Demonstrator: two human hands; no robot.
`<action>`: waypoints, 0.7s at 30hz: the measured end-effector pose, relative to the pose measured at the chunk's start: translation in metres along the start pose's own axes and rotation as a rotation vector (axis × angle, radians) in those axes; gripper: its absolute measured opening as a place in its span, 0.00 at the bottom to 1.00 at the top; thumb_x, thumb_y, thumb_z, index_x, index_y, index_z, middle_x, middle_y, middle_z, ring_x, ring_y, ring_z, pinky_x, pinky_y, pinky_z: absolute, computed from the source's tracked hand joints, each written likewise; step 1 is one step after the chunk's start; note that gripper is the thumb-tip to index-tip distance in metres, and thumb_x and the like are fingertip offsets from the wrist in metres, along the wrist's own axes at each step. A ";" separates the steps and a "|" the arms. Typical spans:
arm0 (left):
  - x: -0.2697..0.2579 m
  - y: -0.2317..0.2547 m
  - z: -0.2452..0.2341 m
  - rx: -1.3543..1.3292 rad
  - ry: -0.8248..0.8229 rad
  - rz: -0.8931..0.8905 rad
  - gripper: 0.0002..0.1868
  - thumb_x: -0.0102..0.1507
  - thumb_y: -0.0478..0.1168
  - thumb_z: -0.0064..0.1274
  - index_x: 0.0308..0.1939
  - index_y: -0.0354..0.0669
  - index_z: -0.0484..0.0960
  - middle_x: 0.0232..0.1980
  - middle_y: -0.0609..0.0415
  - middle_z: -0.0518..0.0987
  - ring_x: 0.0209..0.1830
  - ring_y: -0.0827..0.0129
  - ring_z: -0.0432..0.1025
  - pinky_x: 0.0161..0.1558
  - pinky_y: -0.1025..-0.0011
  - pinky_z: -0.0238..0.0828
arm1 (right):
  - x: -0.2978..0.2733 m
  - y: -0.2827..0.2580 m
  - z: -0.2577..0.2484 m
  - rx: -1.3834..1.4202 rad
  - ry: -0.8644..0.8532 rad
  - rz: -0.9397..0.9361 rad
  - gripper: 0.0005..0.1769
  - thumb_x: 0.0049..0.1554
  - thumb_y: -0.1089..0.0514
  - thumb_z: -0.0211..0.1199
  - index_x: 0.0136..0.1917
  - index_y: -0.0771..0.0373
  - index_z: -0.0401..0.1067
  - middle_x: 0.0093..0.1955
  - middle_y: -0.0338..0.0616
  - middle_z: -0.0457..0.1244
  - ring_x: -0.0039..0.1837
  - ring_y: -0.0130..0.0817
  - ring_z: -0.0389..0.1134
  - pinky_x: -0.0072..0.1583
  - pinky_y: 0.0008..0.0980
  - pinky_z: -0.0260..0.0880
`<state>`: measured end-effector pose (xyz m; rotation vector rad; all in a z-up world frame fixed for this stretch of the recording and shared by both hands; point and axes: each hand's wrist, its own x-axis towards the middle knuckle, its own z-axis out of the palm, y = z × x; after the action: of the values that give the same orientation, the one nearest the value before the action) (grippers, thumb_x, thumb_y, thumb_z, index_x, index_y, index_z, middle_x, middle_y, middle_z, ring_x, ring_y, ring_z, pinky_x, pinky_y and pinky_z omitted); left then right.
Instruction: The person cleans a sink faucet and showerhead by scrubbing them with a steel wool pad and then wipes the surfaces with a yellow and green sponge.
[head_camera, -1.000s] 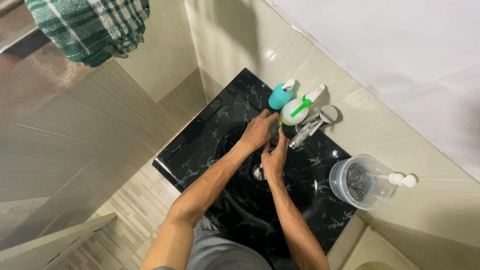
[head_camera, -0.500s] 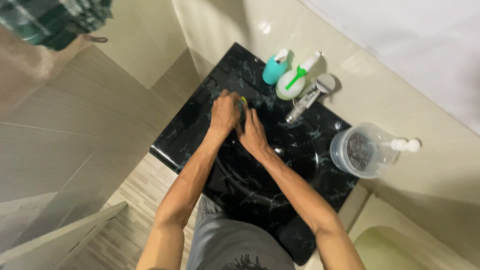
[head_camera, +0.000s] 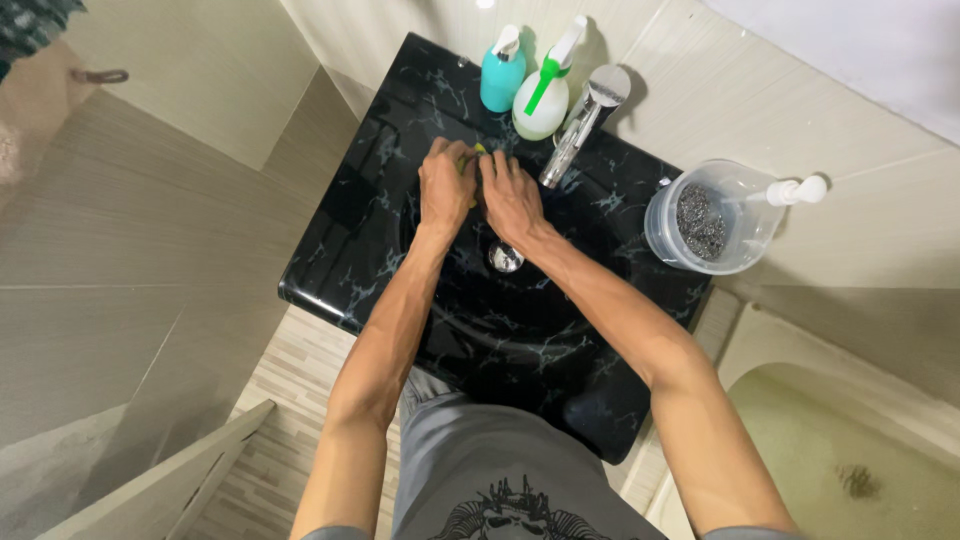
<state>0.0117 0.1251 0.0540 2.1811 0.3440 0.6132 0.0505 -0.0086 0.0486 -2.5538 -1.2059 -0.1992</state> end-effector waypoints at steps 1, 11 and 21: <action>-0.002 -0.002 -0.004 0.030 0.002 0.002 0.06 0.59 0.31 0.59 0.40 0.36 0.83 0.43 0.40 0.79 0.43 0.41 0.76 0.44 0.52 0.74 | 0.002 -0.003 0.003 -0.029 0.007 -0.039 0.35 0.40 0.69 0.69 0.62 0.72 0.64 0.55 0.55 0.60 0.55 0.53 0.65 0.53 0.45 0.71; -0.020 -0.022 -0.047 0.242 0.035 -0.158 0.05 0.59 0.36 0.59 0.35 0.36 0.84 0.42 0.37 0.80 0.39 0.38 0.76 0.40 0.50 0.73 | 0.020 -0.036 0.037 -0.330 -0.035 -0.303 0.25 0.46 0.60 0.68 0.57 0.68 0.69 0.49 0.48 0.62 0.51 0.43 0.65 0.49 0.36 0.67; -0.021 -0.014 -0.037 0.119 0.020 -0.109 0.03 0.58 0.29 0.57 0.36 0.34 0.81 0.40 0.39 0.78 0.38 0.40 0.75 0.39 0.52 0.73 | 0.021 -0.029 0.001 -0.526 -0.131 -0.453 0.22 0.44 0.56 0.68 0.51 0.67 0.73 0.42 0.44 0.62 0.47 0.37 0.64 0.45 0.34 0.65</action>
<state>-0.0260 0.1486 0.0560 2.2532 0.5181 0.5666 0.0416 0.0243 0.0595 -2.6954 -2.0005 -0.5168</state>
